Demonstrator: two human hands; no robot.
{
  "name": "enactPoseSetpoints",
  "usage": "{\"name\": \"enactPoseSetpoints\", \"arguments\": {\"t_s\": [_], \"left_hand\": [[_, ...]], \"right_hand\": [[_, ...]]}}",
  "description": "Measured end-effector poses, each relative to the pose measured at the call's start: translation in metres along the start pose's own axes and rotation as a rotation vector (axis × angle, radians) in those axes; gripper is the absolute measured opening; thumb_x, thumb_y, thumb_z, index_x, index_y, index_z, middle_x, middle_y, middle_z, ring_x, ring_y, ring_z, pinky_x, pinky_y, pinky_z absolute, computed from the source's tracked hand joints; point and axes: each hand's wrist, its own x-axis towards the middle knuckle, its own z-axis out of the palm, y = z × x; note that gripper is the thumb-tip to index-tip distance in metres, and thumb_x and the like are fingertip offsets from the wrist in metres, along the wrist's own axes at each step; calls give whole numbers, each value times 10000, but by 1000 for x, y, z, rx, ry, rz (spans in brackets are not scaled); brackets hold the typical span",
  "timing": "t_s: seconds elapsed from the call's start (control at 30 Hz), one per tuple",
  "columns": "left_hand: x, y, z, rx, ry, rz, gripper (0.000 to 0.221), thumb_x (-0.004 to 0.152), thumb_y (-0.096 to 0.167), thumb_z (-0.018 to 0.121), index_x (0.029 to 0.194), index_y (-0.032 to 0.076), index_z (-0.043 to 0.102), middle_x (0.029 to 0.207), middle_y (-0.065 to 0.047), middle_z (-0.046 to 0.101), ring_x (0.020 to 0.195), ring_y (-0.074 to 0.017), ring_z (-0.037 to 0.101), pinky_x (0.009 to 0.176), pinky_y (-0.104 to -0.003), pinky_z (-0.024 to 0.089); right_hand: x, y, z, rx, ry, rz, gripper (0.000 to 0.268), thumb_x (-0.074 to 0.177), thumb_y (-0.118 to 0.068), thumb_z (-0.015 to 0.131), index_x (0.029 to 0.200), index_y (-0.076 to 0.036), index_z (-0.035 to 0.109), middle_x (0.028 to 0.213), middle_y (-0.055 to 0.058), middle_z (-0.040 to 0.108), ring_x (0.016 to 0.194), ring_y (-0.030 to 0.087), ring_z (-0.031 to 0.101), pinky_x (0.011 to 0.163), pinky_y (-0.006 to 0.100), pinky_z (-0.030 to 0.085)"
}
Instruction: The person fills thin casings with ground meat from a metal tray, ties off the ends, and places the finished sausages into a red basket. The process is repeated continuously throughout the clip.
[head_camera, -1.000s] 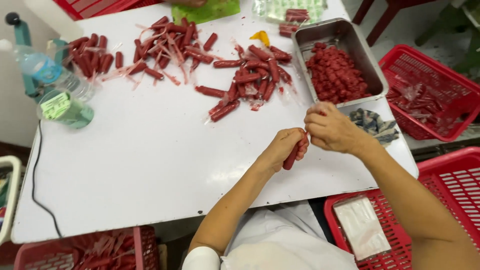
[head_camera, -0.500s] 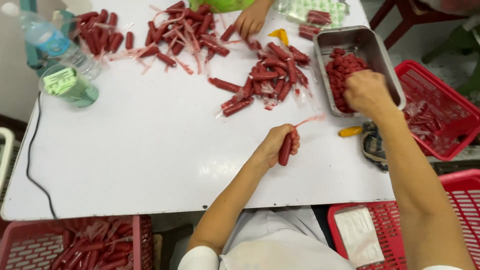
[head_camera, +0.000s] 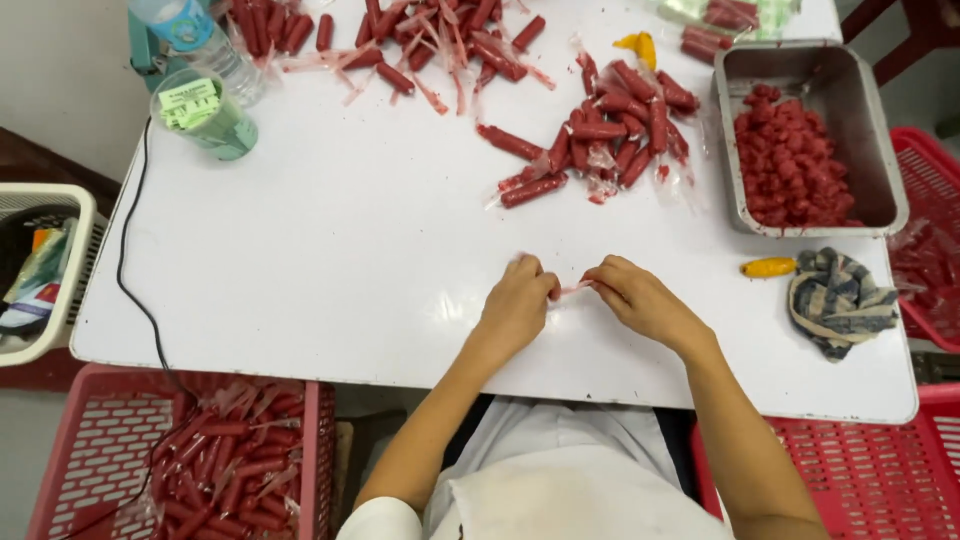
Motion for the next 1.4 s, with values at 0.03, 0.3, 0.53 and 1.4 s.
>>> {"name": "enactPoseSetpoints", "arguments": {"t_s": [0.03, 0.3, 0.53, 1.4], "left_hand": [[-4, -1, 3, -2, -10, -5, 109, 918, -2, 601, 869, 48, 684, 912, -83, 526, 963, -285, 551, 721, -356, 516], [15, 7, 61, -1687, 209, -432, 178, 863, -44, 765, 1026, -39, 693, 941, -72, 627, 785, -220, 759, 704, -299, 681], [14, -1, 32, -1032, 19, -238, 215, 900, 124, 786, 1067, -8, 756, 776, -146, 738, 657, -174, 740, 573, -249, 618], [7, 22, 62, -457, 500, 155, 121, 943, -39, 637, 930, 55, 561, 792, -104, 634, 728, -259, 697, 654, -328, 587]], "right_hand": [[-5, 5, 8, 8, -6, 7, 182, 1022, -146, 577, 1126, -106, 720, 910, 63, 685, 832, 258, 692, 765, 386, 556], [-21, 2, 29, -335, 244, -160, 62, 999, -139, 553, 954, -156, 591, 961, -3, 555, 923, 182, 634, 711, 275, 565], [-18, 21, 32, 409, 152, -47, 230, 1006, -29, 404, 1010, -20, 634, 1146, 169, 650, 735, 303, 757, 689, 419, 626], [-13, 39, 51, 653, 273, -99, 188, 1004, 44, 587, 1176, 47, 663, 846, 133, 681, 719, 217, 712, 636, 370, 663]]}}
